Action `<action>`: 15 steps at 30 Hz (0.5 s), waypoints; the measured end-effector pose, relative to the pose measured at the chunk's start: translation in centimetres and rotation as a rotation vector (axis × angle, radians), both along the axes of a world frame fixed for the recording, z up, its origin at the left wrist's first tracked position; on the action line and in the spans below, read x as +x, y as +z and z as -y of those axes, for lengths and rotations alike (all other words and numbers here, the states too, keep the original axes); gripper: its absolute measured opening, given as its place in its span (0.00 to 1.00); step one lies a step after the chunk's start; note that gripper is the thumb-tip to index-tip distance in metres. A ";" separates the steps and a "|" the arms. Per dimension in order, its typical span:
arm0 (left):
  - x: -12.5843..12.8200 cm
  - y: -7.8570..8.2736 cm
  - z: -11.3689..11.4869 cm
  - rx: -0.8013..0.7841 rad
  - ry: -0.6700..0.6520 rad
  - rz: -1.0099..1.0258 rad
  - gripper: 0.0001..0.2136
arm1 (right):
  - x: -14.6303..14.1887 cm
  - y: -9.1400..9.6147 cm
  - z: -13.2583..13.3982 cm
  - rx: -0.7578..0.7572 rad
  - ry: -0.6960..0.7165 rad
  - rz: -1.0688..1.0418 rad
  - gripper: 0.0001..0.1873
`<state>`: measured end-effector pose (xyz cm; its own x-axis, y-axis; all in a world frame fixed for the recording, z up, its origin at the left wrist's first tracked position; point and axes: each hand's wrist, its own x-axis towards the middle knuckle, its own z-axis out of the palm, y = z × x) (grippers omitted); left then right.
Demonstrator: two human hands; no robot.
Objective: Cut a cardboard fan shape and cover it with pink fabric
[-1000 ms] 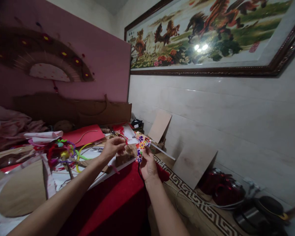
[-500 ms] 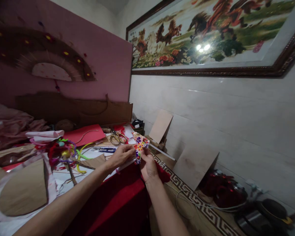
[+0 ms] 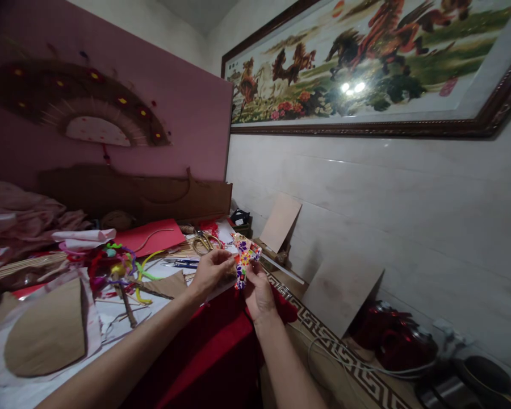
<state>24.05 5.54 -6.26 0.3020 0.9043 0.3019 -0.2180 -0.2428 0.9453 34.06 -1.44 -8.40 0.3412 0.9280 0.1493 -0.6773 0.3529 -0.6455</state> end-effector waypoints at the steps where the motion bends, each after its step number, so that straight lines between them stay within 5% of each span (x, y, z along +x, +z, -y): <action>1: 0.1 -0.2 0.0 0.011 -0.002 -0.010 0.08 | 0.0 0.0 0.1 0.002 0.002 0.006 0.16; 15: -0.6 -0.4 -0.2 0.176 0.255 -0.222 0.08 | -0.1 0.0 0.2 -0.019 0.014 -0.002 0.15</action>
